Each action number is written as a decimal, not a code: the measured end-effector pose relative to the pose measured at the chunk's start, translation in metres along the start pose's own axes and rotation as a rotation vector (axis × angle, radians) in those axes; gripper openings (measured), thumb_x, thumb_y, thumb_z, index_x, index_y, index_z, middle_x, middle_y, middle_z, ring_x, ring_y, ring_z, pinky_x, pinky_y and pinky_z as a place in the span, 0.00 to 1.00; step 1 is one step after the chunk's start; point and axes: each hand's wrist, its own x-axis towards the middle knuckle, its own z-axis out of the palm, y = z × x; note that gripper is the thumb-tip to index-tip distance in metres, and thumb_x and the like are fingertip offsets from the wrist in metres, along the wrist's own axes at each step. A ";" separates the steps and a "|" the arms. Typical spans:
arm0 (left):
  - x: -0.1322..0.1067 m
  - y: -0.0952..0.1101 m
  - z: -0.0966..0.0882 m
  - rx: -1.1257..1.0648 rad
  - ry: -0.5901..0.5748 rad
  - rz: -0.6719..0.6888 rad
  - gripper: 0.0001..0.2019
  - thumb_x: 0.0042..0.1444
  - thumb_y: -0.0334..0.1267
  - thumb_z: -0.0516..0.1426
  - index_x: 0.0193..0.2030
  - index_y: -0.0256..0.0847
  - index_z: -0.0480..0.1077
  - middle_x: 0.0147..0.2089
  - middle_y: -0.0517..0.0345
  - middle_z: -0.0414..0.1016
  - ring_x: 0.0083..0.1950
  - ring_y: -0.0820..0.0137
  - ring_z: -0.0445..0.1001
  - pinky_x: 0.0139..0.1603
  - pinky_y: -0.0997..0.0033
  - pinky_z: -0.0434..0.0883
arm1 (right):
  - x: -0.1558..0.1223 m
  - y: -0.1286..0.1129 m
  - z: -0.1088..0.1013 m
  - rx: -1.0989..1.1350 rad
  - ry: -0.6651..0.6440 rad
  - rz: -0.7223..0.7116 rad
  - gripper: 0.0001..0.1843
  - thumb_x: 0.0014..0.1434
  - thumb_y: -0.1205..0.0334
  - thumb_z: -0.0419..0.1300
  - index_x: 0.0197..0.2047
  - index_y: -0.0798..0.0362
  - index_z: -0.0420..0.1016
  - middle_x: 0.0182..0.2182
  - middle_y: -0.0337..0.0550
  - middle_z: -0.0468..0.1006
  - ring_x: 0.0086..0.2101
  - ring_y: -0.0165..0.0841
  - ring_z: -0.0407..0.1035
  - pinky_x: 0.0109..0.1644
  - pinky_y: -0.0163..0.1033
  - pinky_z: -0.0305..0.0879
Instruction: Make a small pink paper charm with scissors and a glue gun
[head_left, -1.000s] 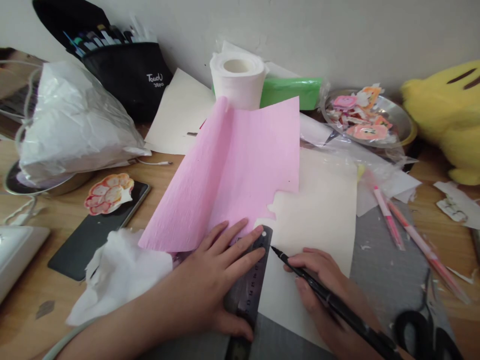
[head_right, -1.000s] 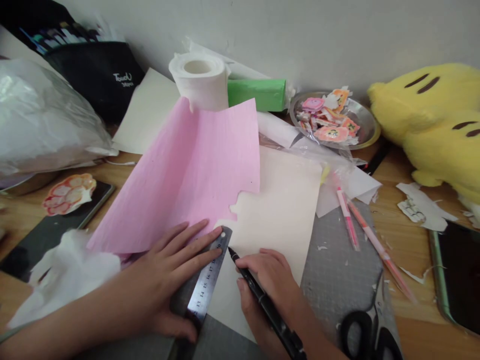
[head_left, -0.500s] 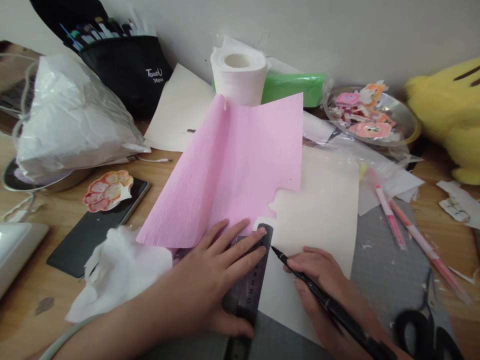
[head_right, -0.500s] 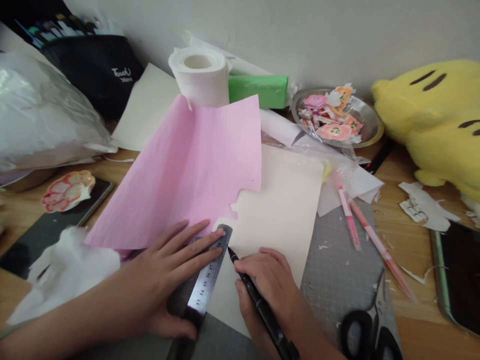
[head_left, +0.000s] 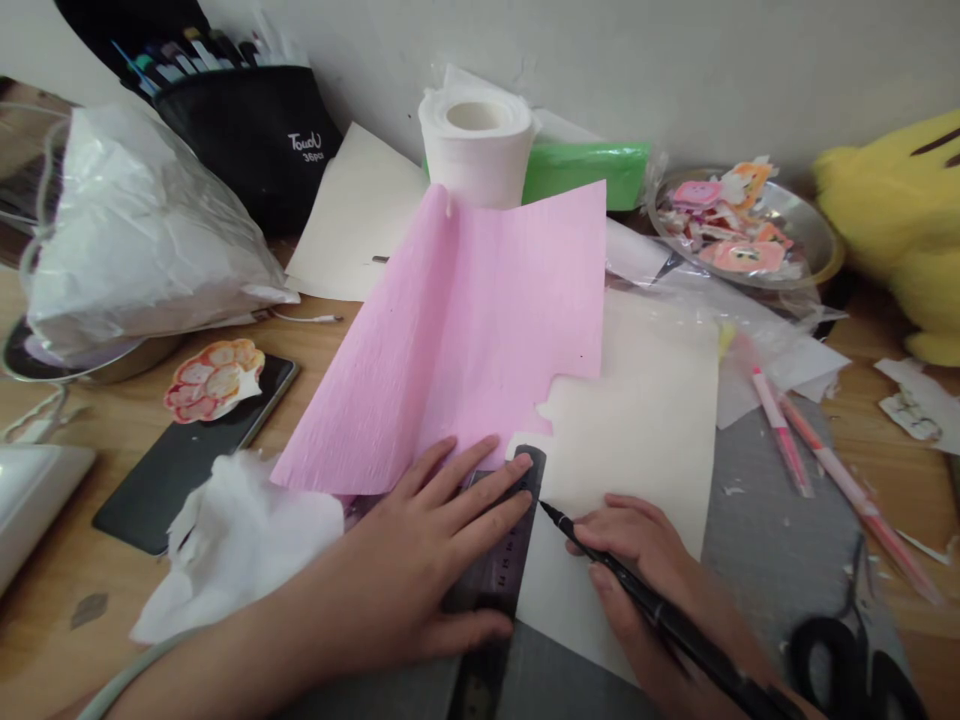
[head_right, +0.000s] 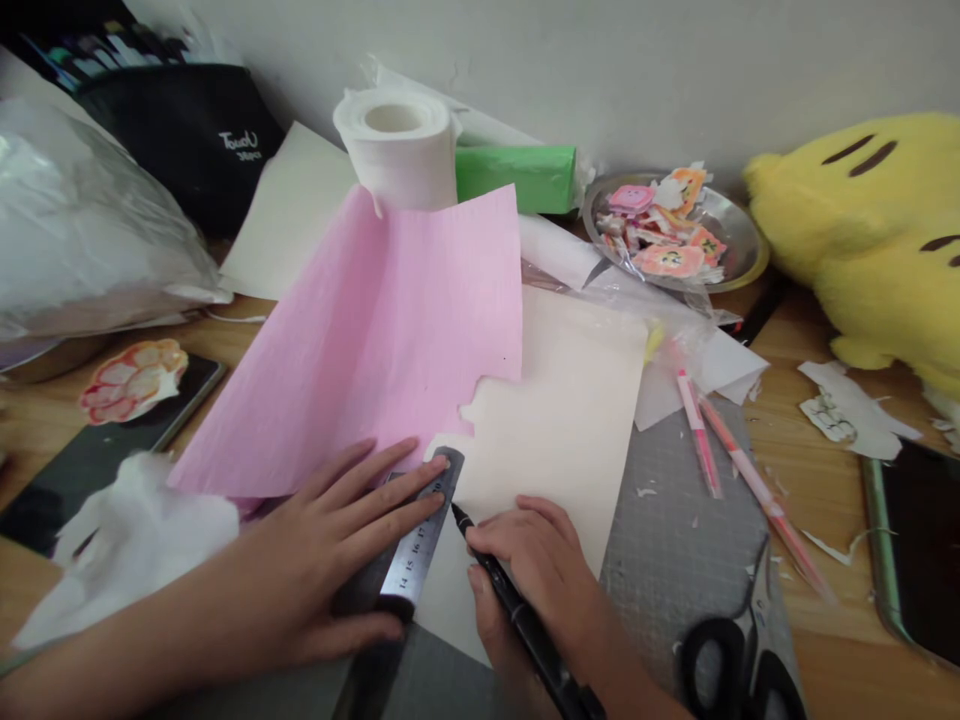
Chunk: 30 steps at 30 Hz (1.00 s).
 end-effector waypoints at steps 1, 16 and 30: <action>0.000 0.000 -0.001 -0.005 -0.002 -0.001 0.34 0.56 0.52 0.54 0.66 0.44 0.50 0.71 0.59 0.42 0.70 0.54 0.42 0.66 0.49 0.47 | 0.000 0.000 0.000 -0.001 0.003 0.000 0.13 0.55 0.72 0.52 0.43 0.50 0.65 0.32 0.41 0.79 0.39 0.33 0.75 0.51 0.43 0.68; 0.000 0.001 -0.001 -0.022 0.007 -0.006 0.31 0.57 0.45 0.53 0.66 0.45 0.50 0.71 0.59 0.43 0.70 0.54 0.42 0.66 0.48 0.48 | 0.001 -0.004 -0.004 0.002 -0.029 -0.002 0.11 0.55 0.72 0.52 0.41 0.50 0.65 0.31 0.40 0.79 0.37 0.33 0.75 0.50 0.40 0.69; -0.001 0.002 0.000 -0.014 0.017 -0.005 0.30 0.57 0.45 0.54 0.65 0.44 0.52 0.71 0.59 0.44 0.70 0.54 0.43 0.66 0.47 0.48 | 0.003 -0.004 -0.003 0.087 -0.023 -0.038 0.12 0.54 0.74 0.51 0.40 0.51 0.67 0.28 0.41 0.78 0.32 0.32 0.75 0.45 0.42 0.72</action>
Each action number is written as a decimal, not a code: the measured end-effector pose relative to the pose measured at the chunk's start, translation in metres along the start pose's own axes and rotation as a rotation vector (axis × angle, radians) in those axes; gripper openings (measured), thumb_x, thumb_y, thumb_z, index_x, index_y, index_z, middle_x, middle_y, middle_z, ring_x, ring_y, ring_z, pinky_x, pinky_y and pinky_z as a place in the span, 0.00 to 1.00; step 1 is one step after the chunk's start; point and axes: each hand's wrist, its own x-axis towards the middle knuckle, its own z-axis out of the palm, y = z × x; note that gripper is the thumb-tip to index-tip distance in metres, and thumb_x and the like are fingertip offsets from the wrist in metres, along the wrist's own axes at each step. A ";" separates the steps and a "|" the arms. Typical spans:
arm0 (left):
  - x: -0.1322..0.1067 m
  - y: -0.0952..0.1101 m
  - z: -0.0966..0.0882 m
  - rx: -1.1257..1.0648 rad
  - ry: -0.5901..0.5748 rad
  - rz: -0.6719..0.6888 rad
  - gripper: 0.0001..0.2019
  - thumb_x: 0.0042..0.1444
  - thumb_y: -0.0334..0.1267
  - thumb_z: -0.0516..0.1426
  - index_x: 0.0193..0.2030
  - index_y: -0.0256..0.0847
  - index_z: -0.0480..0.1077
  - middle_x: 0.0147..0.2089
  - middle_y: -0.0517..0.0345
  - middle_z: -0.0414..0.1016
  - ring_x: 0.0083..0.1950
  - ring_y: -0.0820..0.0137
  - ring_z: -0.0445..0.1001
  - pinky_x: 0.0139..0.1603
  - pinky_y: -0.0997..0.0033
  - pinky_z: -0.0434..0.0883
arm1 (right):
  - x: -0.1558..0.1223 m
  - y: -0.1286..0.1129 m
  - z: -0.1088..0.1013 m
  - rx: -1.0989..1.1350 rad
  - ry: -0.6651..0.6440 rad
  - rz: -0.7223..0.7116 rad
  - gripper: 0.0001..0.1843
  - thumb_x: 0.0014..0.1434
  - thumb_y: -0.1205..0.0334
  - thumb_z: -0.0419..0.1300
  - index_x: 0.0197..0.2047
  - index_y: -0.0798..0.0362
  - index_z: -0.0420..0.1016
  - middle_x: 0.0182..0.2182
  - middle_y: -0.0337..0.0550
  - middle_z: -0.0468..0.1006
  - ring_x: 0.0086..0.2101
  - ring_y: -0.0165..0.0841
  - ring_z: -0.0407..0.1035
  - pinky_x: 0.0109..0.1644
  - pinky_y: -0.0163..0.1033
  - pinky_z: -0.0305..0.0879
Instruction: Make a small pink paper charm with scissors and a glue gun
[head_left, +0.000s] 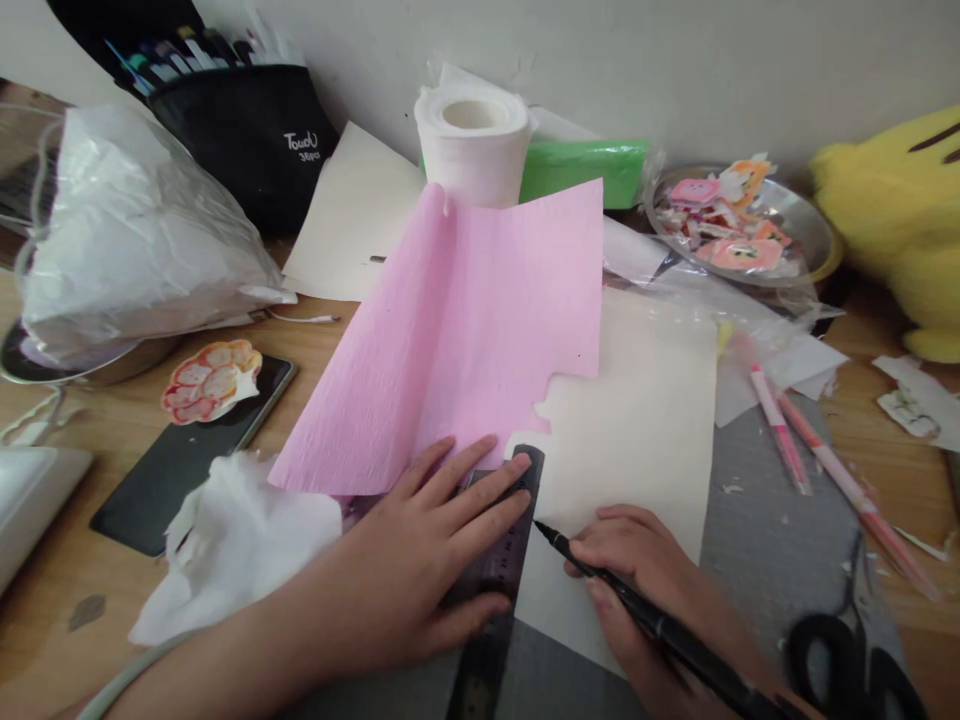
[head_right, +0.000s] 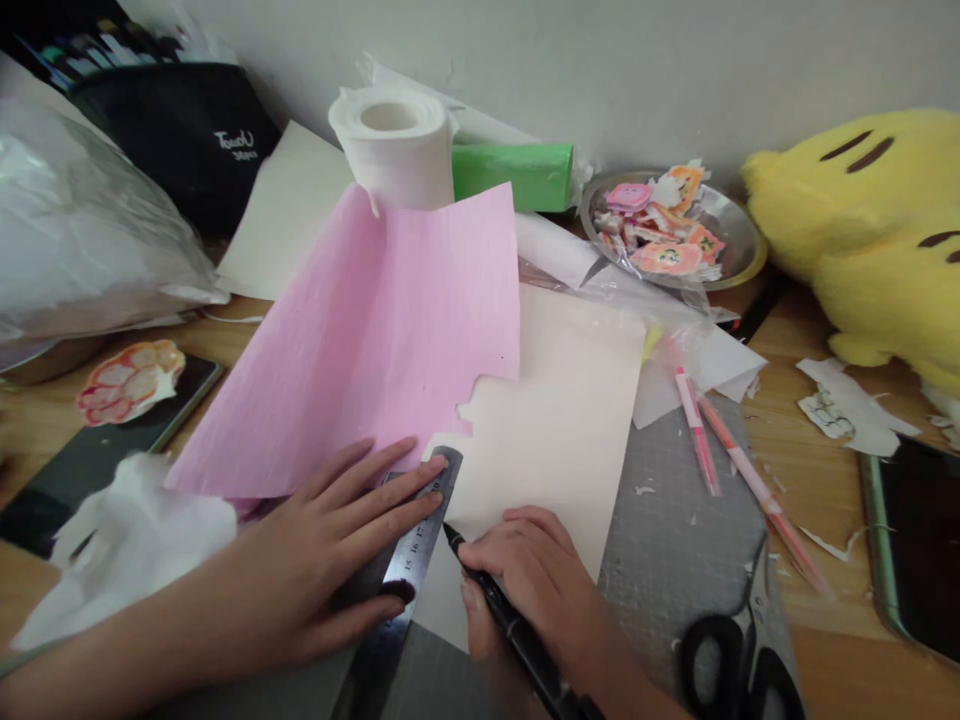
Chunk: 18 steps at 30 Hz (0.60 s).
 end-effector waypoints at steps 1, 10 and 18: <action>0.000 0.000 0.000 0.006 -0.002 0.001 0.30 0.57 0.45 0.53 0.66 0.44 0.52 0.71 0.60 0.43 0.70 0.54 0.42 0.66 0.48 0.48 | 0.001 -0.001 0.000 0.004 0.006 0.000 0.12 0.54 0.74 0.51 0.40 0.51 0.68 0.28 0.41 0.78 0.31 0.32 0.75 0.43 0.41 0.72; 0.001 0.000 0.001 0.047 -0.027 0.002 0.30 0.59 0.47 0.51 0.66 0.45 0.50 0.71 0.62 0.38 0.70 0.55 0.40 0.66 0.49 0.46 | 0.004 -0.005 -0.002 0.021 0.022 0.000 0.11 0.53 0.74 0.51 0.37 0.51 0.69 0.26 0.40 0.77 0.29 0.31 0.74 0.37 0.37 0.73; 0.000 0.001 0.001 0.055 -0.010 0.001 0.30 0.58 0.46 0.52 0.66 0.44 0.51 0.71 0.61 0.39 0.70 0.54 0.42 0.66 0.48 0.47 | -0.006 -0.003 -0.002 0.068 -0.056 0.059 0.12 0.55 0.73 0.53 0.43 0.52 0.68 0.32 0.42 0.79 0.37 0.31 0.74 0.45 0.33 0.70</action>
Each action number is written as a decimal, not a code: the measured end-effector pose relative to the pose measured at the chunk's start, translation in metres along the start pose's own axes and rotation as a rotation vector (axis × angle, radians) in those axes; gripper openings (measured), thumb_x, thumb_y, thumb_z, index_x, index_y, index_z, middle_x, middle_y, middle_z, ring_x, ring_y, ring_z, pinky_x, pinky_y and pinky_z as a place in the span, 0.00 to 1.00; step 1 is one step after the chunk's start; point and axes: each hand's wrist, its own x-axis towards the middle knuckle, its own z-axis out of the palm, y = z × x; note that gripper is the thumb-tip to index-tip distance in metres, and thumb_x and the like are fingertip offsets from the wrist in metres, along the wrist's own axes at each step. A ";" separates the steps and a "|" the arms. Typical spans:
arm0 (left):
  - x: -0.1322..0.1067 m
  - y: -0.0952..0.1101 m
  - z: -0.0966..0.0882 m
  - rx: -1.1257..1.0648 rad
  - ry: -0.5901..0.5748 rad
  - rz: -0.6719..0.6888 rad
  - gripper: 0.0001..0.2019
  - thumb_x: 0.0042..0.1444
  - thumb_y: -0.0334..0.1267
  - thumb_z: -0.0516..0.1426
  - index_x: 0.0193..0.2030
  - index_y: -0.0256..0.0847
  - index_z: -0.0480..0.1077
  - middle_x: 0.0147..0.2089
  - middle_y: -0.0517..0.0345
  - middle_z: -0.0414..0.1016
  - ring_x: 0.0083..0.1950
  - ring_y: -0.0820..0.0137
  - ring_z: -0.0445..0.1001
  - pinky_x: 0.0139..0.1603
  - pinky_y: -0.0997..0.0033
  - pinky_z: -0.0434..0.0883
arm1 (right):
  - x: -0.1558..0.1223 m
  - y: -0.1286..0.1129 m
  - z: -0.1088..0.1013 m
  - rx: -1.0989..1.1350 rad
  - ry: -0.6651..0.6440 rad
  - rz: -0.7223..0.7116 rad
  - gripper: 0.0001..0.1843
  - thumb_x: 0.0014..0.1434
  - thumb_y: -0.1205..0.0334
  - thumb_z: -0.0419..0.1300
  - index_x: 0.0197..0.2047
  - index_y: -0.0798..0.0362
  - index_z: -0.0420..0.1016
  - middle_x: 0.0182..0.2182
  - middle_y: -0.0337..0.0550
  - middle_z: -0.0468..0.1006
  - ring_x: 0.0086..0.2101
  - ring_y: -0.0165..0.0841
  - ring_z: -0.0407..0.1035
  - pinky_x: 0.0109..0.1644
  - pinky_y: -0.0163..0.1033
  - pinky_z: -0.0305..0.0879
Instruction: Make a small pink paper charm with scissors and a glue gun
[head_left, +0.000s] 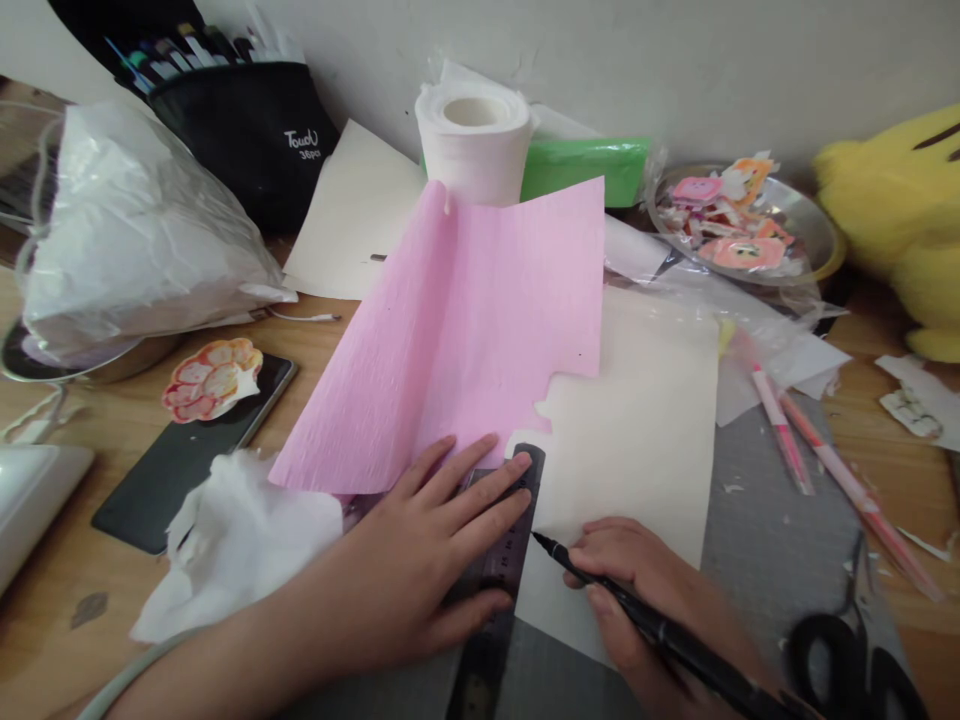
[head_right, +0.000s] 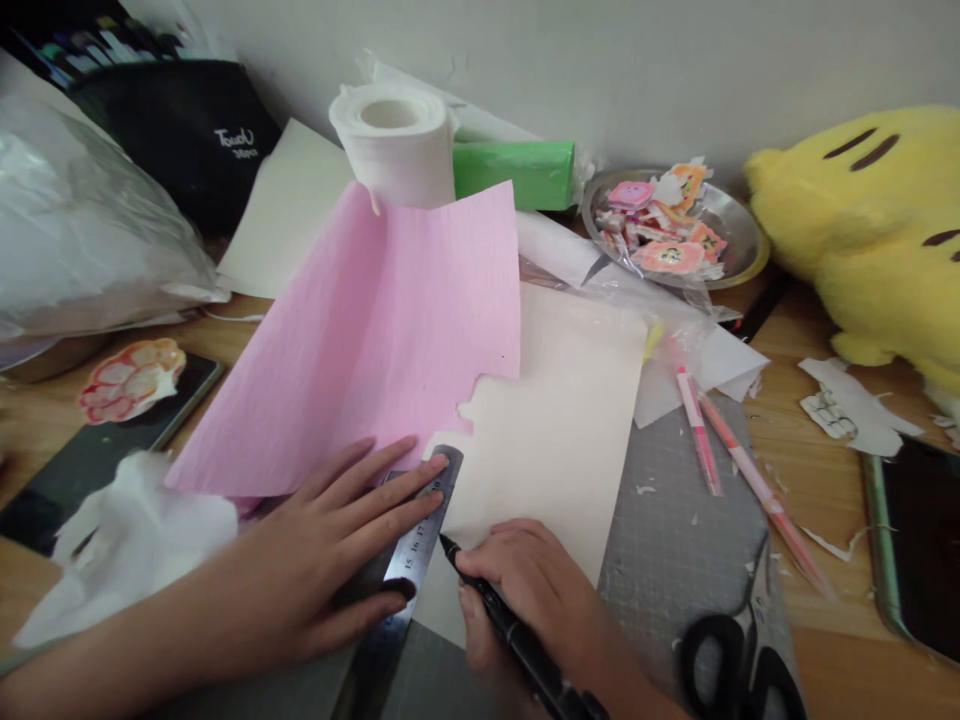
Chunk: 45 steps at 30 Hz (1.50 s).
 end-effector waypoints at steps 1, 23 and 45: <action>0.000 0.000 0.000 0.003 -0.002 0.002 0.30 0.58 0.46 0.52 0.66 0.44 0.51 0.71 0.61 0.39 0.70 0.54 0.42 0.66 0.48 0.47 | 0.000 0.000 0.001 -0.001 -0.003 0.008 0.12 0.55 0.73 0.53 0.42 0.52 0.68 0.33 0.42 0.79 0.37 0.31 0.74 0.46 0.33 0.70; 0.003 0.005 0.003 0.033 0.067 -0.028 0.25 0.60 0.43 0.51 0.63 0.44 0.56 0.70 0.61 0.47 0.69 0.54 0.46 0.64 0.47 0.53 | -0.003 0.003 0.004 0.006 0.028 0.028 0.10 0.57 0.71 0.53 0.42 0.52 0.68 0.33 0.42 0.79 0.38 0.30 0.74 0.48 0.34 0.68; 0.003 0.006 0.006 -0.001 0.092 -0.049 0.25 0.58 0.41 0.52 0.62 0.44 0.57 0.70 0.62 0.46 0.69 0.56 0.45 0.64 0.48 0.53 | 0.002 -0.004 0.005 0.018 0.107 0.058 0.08 0.56 0.70 0.53 0.39 0.52 0.69 0.31 0.40 0.78 0.36 0.29 0.74 0.43 0.31 0.70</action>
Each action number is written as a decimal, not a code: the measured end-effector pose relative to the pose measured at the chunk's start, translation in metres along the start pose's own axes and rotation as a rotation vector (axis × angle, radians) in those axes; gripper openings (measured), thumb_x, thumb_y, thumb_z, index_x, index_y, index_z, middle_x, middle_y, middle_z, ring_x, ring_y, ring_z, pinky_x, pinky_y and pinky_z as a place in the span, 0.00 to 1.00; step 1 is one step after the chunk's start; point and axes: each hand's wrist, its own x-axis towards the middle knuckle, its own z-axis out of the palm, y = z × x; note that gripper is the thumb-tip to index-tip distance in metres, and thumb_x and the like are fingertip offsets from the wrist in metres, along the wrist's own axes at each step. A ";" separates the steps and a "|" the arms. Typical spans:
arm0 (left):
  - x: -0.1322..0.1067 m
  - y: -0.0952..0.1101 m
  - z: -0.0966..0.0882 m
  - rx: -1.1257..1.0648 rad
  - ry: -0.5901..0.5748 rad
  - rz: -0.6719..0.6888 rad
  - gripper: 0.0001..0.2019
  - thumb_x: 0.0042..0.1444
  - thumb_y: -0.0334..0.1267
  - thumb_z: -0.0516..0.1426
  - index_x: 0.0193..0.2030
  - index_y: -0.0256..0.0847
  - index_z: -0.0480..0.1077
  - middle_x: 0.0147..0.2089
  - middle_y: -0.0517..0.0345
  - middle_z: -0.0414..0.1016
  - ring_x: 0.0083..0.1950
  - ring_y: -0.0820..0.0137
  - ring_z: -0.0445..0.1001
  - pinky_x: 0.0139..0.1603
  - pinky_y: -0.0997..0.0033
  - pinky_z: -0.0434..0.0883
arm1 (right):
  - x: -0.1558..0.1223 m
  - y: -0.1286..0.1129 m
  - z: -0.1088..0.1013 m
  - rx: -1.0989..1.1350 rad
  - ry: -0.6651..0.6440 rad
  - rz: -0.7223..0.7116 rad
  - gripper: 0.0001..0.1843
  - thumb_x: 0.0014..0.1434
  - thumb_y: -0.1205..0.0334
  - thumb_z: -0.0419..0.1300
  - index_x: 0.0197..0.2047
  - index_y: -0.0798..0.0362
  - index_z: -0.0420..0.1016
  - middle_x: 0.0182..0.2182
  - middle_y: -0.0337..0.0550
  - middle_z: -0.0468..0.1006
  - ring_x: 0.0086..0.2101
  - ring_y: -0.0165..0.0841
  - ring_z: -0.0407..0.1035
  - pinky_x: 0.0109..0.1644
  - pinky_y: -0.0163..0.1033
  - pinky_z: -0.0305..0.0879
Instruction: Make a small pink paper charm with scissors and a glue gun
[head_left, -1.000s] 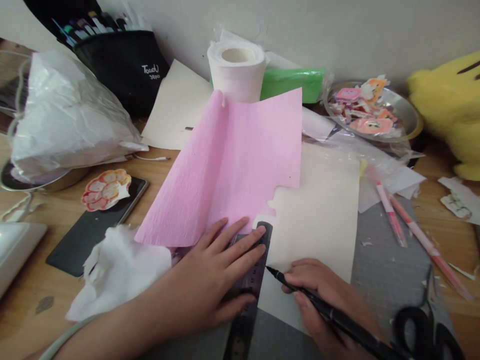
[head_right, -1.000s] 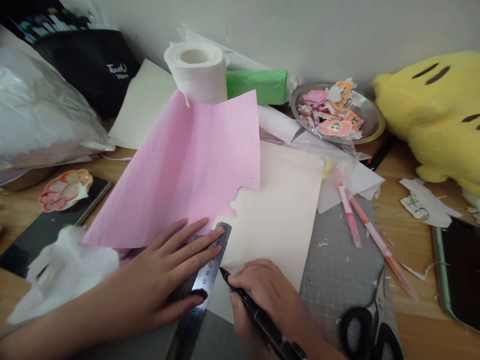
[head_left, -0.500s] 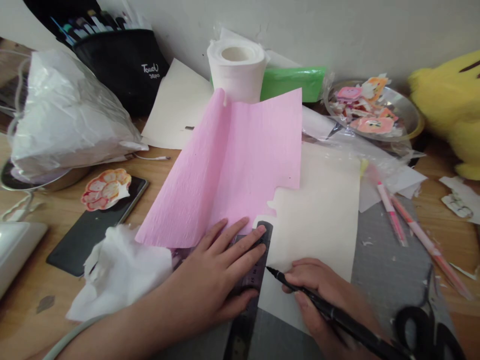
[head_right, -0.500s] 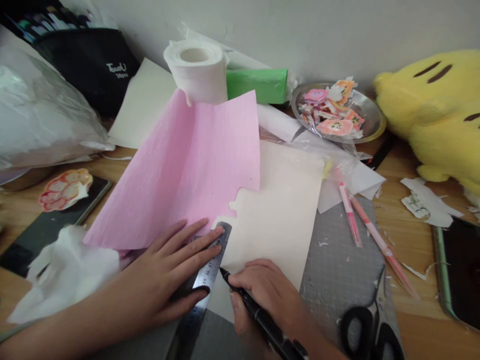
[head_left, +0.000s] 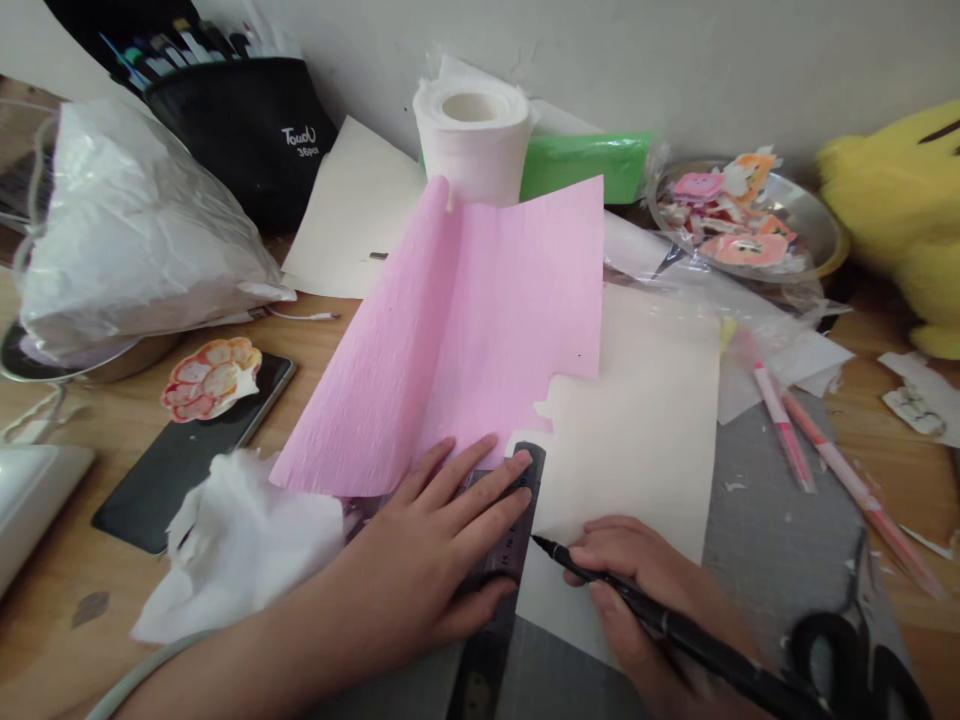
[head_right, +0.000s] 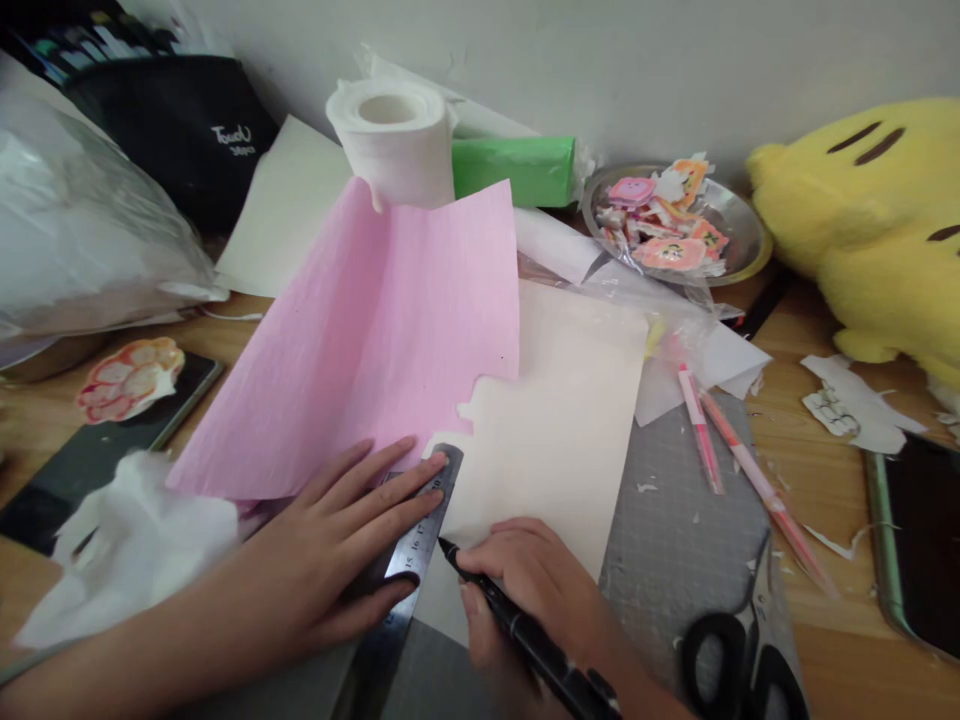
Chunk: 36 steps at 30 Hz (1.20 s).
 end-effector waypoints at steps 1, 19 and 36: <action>0.000 0.000 0.000 0.002 -0.001 0.001 0.25 0.58 0.41 0.52 0.62 0.43 0.57 0.70 0.61 0.46 0.69 0.56 0.45 0.64 0.48 0.53 | 0.001 -0.001 0.000 -0.002 0.011 0.001 0.09 0.56 0.70 0.53 0.39 0.51 0.69 0.31 0.40 0.78 0.36 0.29 0.74 0.43 0.31 0.70; 0.001 0.001 -0.002 0.007 -0.025 0.007 0.26 0.57 0.39 0.53 0.63 0.43 0.56 0.70 0.60 0.45 0.69 0.54 0.45 0.64 0.47 0.52 | 0.005 0.004 0.001 -0.152 0.036 0.034 0.08 0.59 0.67 0.52 0.41 0.51 0.68 0.34 0.41 0.79 0.35 0.31 0.75 0.41 0.33 0.72; 0.000 0.002 -0.001 0.003 -0.004 0.002 0.26 0.57 0.38 0.54 0.63 0.42 0.57 0.69 0.58 0.49 0.69 0.54 0.45 0.64 0.47 0.53 | 0.001 0.009 -0.002 -0.082 -0.054 -0.065 0.11 0.56 0.72 0.51 0.42 0.52 0.66 0.32 0.43 0.79 0.36 0.33 0.75 0.47 0.40 0.70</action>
